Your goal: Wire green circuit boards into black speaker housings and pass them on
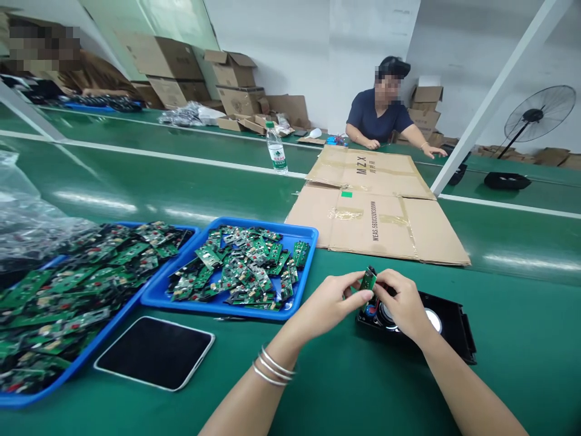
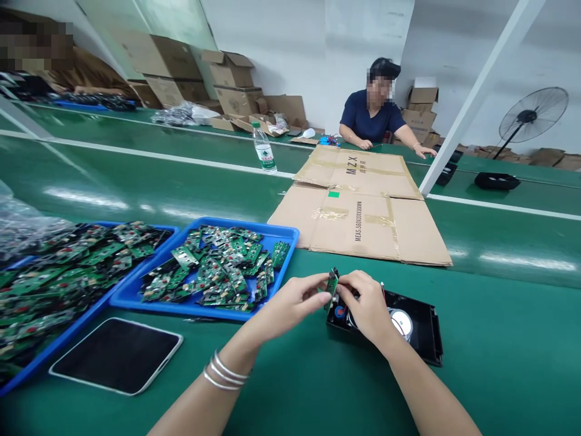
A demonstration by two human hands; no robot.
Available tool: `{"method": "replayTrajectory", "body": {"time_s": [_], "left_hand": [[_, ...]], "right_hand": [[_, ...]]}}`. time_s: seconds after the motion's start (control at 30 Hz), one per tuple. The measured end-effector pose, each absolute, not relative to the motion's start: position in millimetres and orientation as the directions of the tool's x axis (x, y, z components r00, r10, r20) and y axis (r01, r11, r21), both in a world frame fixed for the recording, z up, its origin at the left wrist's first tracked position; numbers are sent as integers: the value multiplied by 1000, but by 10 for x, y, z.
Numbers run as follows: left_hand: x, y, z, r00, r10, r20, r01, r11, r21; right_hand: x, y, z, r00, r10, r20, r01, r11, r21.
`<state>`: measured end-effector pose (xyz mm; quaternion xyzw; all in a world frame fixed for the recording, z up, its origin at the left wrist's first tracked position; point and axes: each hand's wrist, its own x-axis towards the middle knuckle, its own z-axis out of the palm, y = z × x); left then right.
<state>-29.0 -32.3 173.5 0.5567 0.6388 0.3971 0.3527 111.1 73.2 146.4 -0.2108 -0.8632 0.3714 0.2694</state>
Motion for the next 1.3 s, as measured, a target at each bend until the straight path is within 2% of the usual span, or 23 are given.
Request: {"method": "replayTrajectory", "body": {"time_s": [0.13,0.2,0.3,0.37,0.43,0.53,0.67,0.73,0.8,0.9,0.97,1.03,1.13,1.3], "left_hand": [[-178,-308,1744,-171,985,9,470,74,880],[-153,-335,1780,-153,988,-10,416,74,906],[-100,-365,1844,-55,990,-128,327,139,935],[-16,-339,1862,56,970,-238,251,217,944],[106,-272,1849,141,943,-303,148,283,948],[290,-136,1778,77,956,-283,111,274,955],[394,-3,1638,-194,974,-120,360,185,914],[387,31,1572,-247,966,-83,400,179,899],[366,52,1525,-267,960,-83,376,183,908],[346,70,1492,-300,949,-92,318,191,929],[346,76,1482,-314,944,-98,291,194,937],[350,80,1469,-326,940,-101,284,199,938],[350,81,1439,-335,938,-87,313,198,929],[335,71,1414,-311,949,-57,419,191,888]], "right_hand": [[1300,829,1591,-791,515,330,207,733,-648],[1497,950,1655,-762,562,321,294,742,-602],[1849,1128,1699,-762,623,175,449,704,-551],[2040,1186,1687,-812,583,34,480,699,-530],[2148,1190,1658,-866,499,-46,443,719,-536],[2159,1154,1624,-923,382,-40,337,756,-561],[2026,1158,1567,-917,397,35,277,697,-661],[1944,1183,1484,-876,480,52,265,568,-779],[1869,1198,1369,-809,588,12,256,370,-893],[1792,1171,1243,-732,679,-56,238,179,-955],[1772,1121,1247,-723,690,-44,257,209,-943],[1769,1061,1312,-723,691,1,295,310,-904],[1770,989,1410,-780,622,65,344,513,-786],[1745,950,1351,-854,520,30,416,715,-562]]}}
